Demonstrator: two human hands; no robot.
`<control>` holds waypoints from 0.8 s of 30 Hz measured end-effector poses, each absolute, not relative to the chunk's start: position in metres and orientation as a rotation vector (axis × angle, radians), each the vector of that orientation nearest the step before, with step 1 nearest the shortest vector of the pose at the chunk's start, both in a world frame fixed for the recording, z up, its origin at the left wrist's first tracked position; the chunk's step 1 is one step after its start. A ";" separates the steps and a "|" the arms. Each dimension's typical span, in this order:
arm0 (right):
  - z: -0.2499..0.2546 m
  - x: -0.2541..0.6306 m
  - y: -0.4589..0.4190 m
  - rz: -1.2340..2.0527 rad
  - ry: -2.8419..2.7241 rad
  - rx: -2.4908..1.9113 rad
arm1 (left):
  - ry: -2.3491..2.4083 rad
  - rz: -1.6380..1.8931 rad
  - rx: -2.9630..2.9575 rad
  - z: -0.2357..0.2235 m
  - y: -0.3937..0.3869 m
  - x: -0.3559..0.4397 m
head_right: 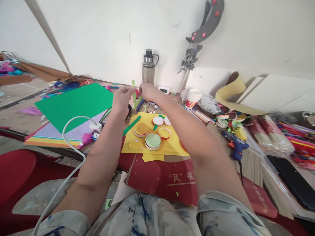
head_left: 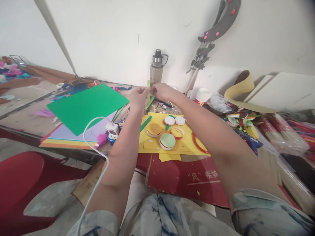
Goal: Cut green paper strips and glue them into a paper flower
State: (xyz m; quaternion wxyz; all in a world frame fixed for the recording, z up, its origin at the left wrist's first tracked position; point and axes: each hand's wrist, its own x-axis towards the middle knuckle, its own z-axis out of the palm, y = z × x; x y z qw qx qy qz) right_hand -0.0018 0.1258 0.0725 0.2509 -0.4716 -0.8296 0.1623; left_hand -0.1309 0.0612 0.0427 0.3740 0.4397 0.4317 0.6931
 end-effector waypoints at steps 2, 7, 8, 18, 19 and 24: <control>0.081 0.028 0.111 0.333 -2.293 -1.324 | 1.045 1.600 1.187 0.040 0.059 -0.122; 0.079 0.082 0.066 0.396 -2.127 -1.371 | 0.896 1.278 1.235 0.038 0.047 -0.099; 0.076 0.087 0.058 0.429 -2.069 -1.369 | 0.877 1.243 1.241 0.037 0.044 -0.094; 0.042 0.098 0.012 0.872 -1.321 -1.011 | 0.710 1.240 1.131 0.027 0.033 -0.067; 0.038 0.098 0.007 0.888 -1.292 -0.990 | 0.707 1.259 1.115 0.025 0.032 -0.065; 0.020 0.097 -0.009 0.863 -1.358 -1.090 | 0.722 1.228 1.172 0.018 0.028 -0.054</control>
